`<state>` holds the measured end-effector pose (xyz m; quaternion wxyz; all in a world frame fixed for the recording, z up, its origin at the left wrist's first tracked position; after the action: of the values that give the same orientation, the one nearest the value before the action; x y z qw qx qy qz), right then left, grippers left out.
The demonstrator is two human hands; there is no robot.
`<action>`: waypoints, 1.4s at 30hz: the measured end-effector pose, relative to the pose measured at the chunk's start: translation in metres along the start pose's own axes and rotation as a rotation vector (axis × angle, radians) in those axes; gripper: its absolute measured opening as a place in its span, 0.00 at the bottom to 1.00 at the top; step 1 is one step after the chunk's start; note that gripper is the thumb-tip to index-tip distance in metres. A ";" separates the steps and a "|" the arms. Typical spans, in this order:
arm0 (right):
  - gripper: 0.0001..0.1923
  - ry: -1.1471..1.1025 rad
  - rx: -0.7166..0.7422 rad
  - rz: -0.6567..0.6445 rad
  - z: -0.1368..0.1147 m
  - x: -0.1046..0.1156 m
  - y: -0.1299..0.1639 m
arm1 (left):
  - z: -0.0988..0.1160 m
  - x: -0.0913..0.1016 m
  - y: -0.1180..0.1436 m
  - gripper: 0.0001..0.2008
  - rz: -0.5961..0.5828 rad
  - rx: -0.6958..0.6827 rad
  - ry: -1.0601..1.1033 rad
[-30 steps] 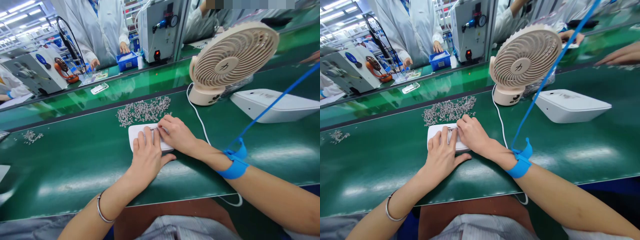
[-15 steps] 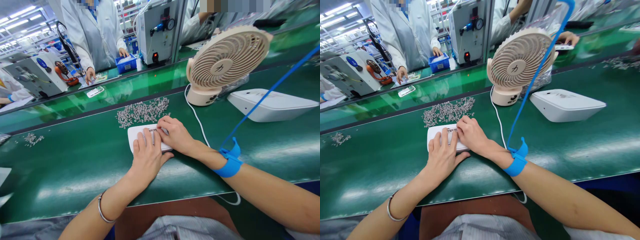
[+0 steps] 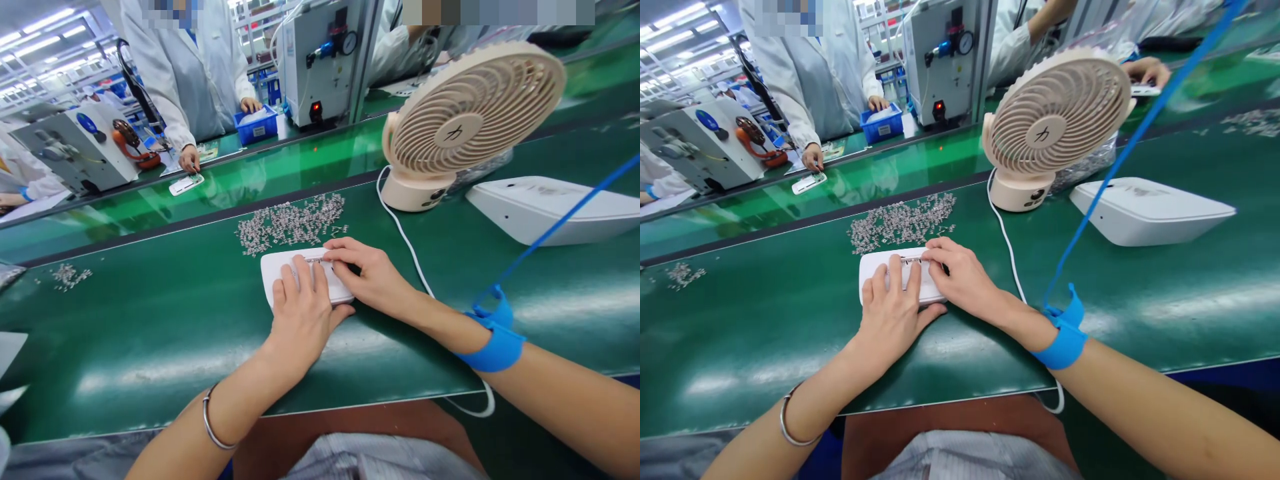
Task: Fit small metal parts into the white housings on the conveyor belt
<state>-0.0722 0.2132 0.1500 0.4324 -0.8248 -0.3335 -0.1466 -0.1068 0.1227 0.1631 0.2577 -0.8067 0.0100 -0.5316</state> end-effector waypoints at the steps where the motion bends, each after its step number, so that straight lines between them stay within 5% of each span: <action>1: 0.13 0.030 0.009 -0.008 -0.001 -0.001 0.000 | 0.000 0.000 0.000 0.33 0.009 0.002 -0.002; 9: 0.14 0.349 0.174 -0.281 -0.019 -0.017 -0.003 | 0.001 -0.002 -0.001 0.31 -0.022 0.017 0.029; 15: 0.10 0.033 -0.061 -0.042 0.004 -0.002 -0.008 | 0.002 -0.005 0.001 0.31 -0.102 0.007 0.034; 19: 0.13 -0.004 -0.238 -0.018 0.026 -0.007 -0.010 | 0.003 -0.003 0.003 0.30 -0.097 -0.007 0.010; 28: 0.08 0.048 -0.208 -0.028 0.020 -0.008 -0.015 | 0.005 -0.003 0.003 0.29 -0.112 -0.036 0.000; 32: 0.11 0.090 -0.168 0.085 0.014 0.002 -0.012 | 0.001 -0.002 0.005 0.27 -0.152 -0.076 -0.008; 37: 0.13 0.325 -0.094 0.324 0.021 0.050 0.006 | -0.045 -0.003 0.029 0.25 -0.193 0.061 -0.083; 42: 0.20 0.717 -0.165 0.483 0.038 0.122 0.037 | -0.146 -0.017 0.065 0.29 -0.224 0.359 -0.215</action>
<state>0.0403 0.2803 0.1700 0.4755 -0.8078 0.0527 -0.3443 -0.2234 0.0121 0.1646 0.3361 -0.7960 -0.2016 -0.4613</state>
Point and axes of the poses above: each hand's wrist, its own y-axis away from the middle knuckle, its own x-axis out of the back of the hand, z = x × y, the point moved 9 cm from there along -y, towards the middle knuckle, and after that the axes turned 5 degrees about x, right-handed, at the moved point
